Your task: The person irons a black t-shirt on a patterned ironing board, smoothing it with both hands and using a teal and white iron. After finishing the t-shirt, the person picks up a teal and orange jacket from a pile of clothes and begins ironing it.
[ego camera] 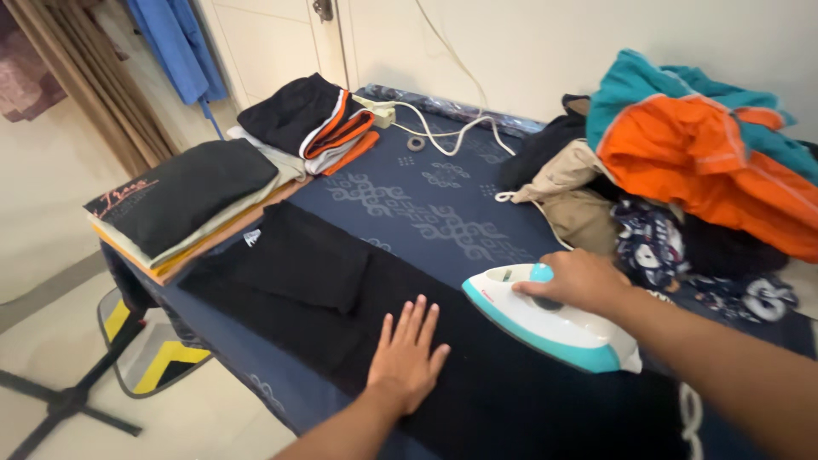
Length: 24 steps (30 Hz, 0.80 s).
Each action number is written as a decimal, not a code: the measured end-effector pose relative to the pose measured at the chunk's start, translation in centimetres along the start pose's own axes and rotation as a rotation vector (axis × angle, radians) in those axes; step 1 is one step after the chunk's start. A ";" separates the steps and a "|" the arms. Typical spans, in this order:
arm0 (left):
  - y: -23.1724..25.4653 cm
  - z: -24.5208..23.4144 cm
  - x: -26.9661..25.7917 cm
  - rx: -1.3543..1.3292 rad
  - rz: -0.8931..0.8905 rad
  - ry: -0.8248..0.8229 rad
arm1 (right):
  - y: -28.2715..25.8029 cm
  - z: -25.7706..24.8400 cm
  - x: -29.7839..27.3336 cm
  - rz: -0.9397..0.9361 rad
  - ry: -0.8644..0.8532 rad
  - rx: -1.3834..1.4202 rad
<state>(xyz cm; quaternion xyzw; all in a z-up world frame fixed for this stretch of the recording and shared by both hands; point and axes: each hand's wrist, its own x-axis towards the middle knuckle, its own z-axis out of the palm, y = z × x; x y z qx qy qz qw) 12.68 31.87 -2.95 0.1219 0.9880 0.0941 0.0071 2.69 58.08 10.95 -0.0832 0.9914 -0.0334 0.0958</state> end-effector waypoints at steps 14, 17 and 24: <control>-0.9 1.3 0.5 -0.194 0.039 -0.017 | -2.2 -1.3 7.5 -0.104 0.152 -0.218; -1.2 1.7 0.8 -0.189 0.027 -0.017 | -2.3 0.3 5.2 -0.233 0.591 -0.189; -1.3 2.6 1.2 -0.156 0.021 0.017 | -1.7 12.3 -3.5 0.152 0.613 0.338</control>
